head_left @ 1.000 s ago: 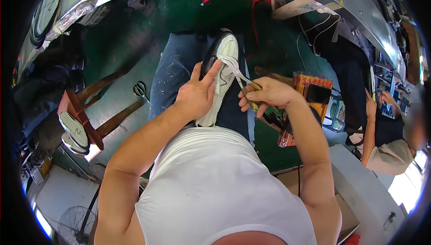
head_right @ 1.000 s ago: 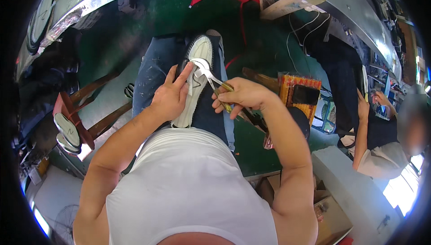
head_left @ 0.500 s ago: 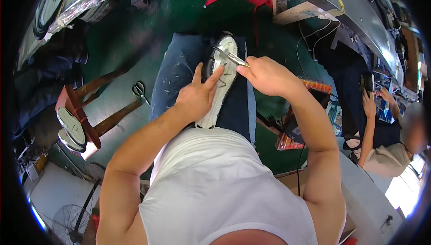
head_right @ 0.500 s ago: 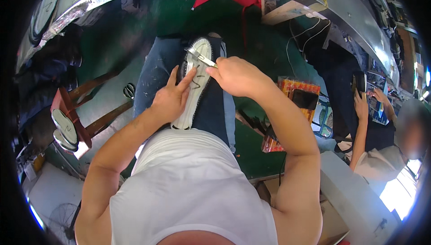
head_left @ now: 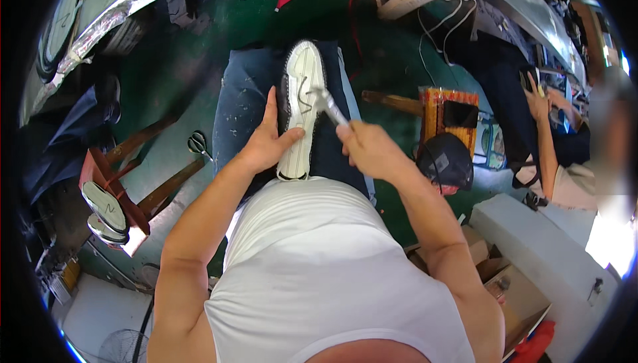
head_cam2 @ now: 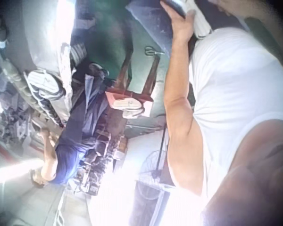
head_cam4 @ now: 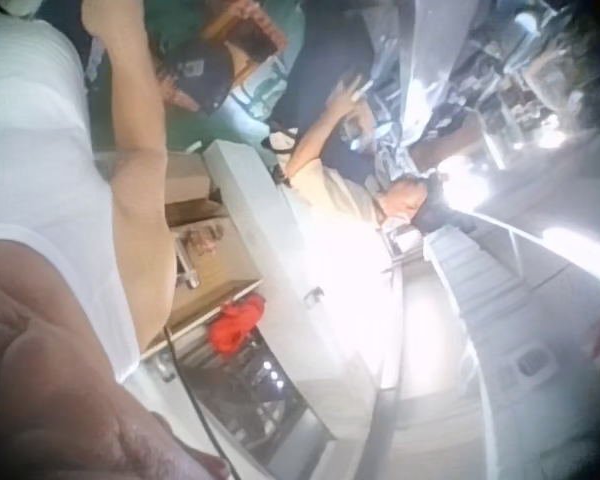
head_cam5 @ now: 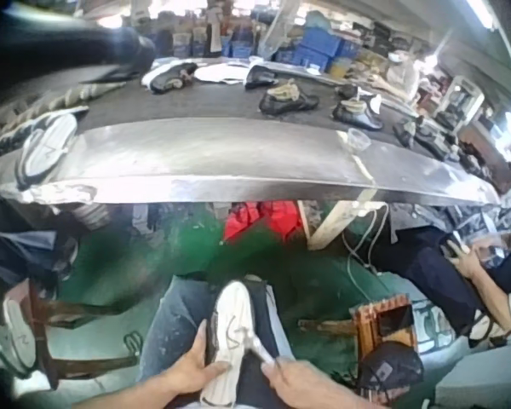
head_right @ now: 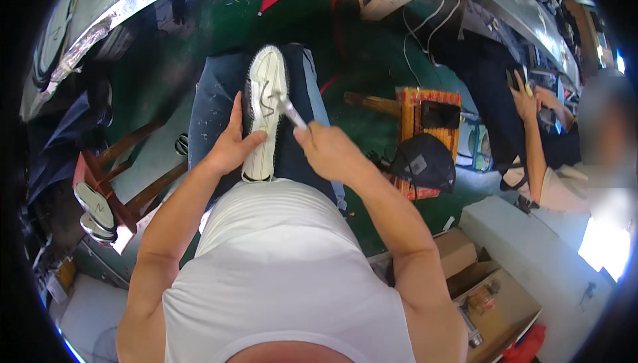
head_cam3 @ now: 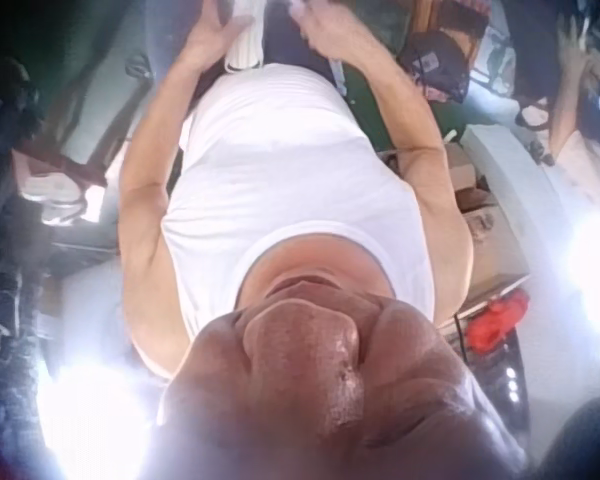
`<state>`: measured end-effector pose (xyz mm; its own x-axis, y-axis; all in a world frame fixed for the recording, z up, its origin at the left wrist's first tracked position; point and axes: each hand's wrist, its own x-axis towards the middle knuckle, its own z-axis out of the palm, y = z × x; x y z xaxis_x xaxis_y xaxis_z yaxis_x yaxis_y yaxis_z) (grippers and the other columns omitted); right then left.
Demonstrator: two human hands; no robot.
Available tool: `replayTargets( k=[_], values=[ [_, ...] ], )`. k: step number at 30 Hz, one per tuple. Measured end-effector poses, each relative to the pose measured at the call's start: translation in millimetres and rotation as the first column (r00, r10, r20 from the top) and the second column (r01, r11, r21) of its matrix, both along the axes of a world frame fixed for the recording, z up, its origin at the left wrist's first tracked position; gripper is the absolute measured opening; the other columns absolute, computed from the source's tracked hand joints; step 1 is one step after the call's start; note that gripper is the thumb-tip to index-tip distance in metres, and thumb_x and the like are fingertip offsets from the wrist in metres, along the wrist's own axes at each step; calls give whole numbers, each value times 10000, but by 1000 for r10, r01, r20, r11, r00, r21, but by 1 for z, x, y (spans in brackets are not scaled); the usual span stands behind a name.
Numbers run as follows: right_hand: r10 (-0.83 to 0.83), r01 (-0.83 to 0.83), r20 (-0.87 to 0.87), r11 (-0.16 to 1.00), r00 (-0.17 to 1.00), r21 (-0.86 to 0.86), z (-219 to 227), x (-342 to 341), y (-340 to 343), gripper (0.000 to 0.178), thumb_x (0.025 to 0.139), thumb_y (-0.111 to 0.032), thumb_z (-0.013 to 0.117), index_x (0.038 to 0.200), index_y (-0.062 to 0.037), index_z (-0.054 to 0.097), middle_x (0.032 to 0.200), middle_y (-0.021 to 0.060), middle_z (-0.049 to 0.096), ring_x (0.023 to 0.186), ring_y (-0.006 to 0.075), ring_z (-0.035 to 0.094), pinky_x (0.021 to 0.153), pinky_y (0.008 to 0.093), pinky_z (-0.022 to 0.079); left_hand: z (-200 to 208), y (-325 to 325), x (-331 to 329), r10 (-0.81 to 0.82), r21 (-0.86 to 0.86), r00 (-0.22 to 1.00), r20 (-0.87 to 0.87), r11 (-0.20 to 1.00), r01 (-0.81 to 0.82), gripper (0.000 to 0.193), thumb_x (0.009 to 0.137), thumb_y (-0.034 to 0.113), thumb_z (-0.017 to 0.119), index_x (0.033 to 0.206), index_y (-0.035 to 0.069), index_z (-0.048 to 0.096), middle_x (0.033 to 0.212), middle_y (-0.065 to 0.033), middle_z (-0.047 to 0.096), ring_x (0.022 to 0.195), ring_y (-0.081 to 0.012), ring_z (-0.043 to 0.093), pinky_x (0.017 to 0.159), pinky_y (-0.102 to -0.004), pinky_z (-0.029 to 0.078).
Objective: Manually assemble and lace shoes at a conveyor belt station.
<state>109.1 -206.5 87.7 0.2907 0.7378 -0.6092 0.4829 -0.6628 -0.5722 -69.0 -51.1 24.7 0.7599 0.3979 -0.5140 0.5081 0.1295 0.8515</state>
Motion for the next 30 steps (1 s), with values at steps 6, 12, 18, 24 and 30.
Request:
replayTargets(
  k=[6,12,18,24,30],
  values=[
    [74,-95,176,989,982,114,-14,-18,-3,380,1023,-312,460,967,55,538,784,280,636,758,475,626,686,527,478,-1,5,4,-46,-4,999,19,999,46,1024,916,219,676,1549,44,-110,1534,-265,306,1403,-284,360,1140,-337,303],
    [-80,72,26,974,996,213,-11,-14,-22,407,1029,-329,448,904,45,547,749,231,643,680,425,640,650,476,498,-14,20,32,255,-107,966,50,963,-249,821,948,489,603,1431,-81,262,1315,-228,519,1283,-286,481,1082,-350,372],
    [-384,551,-567,821,729,152,-43,3,-27,420,1056,-383,420,1055,16,549,821,89,625,652,166,619,616,307,511,-24,53,66,298,-155,954,19,944,-292,627,945,504,592,1164,-84,600,1046,-156,681,940,-204,644,857,-341,504],
    [-466,602,-673,798,575,-39,-64,25,-32,406,1055,-355,422,1018,24,561,800,94,634,628,167,636,598,303,516,107,126,32,660,-483,669,341,734,-478,567,965,431,549,1289,-34,569,1168,-157,668,1016,-223,675,892,-353,550],
    [-262,281,-435,959,861,-21,-28,61,8,417,979,-407,560,978,9,590,751,126,661,649,224,667,631,354,518,263,319,156,55,698,960,274,675,-238,504,989,356,516,1323,-23,534,1183,-147,660,1077,-248,660,924,-434,535]
  ],
)
